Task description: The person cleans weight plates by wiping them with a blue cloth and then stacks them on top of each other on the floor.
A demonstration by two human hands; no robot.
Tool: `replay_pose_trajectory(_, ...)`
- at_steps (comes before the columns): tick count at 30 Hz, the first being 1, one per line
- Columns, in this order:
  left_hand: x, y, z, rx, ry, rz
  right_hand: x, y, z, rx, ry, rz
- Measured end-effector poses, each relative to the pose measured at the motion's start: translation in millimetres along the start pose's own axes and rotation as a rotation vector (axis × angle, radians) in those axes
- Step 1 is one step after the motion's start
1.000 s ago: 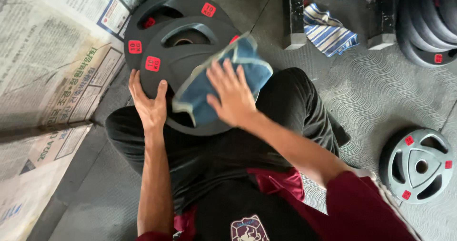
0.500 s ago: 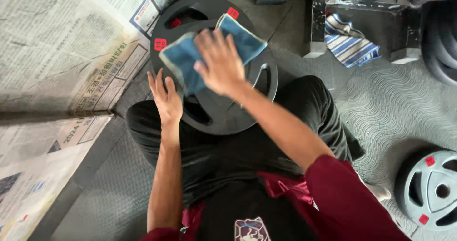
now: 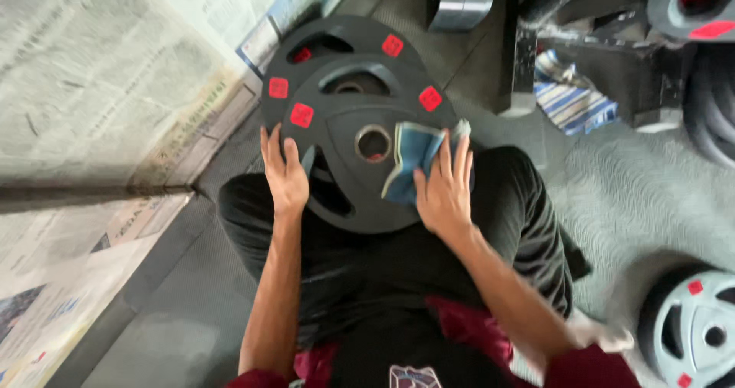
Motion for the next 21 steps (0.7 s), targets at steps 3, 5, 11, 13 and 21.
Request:
replay_pose_trajectory(3, 6, 9, 7, 0.261, 0.094, 0.322, -2, 8, 17, -0.008, -0.118, -0.053)
replay_pose_trajectory(5, 2, -21, -4, -0.033, 0.033, -0.052, -8, 3, 16, 0.094, -0.138, 0.164)
replay_pose_trajectory(11, -1, -24, -7, -0.062, 0.03, -0.04, 7, -63, 47, 0.322, -0.34, 0.719)
replay_pose_trajectory(13, -1, -25, -6, -0.059, 0.019, -0.036, 8, -44, 90, 0.141, -0.364, 0.431)
replay_pose_trajectory(21, -9, -57, -11, -0.06, 0.058, -0.126, 21, 166, 163, -0.369, -0.199, -0.006)
Point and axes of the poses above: each hand's wrist, its own z-axis towards the middle knuckle, its own x-axis out of the palm, y = z × x, the point moved 6 cm from there along z, towards the middle knuckle, and after that the axes turned 5 degrees about y, right-handed, at the moved point
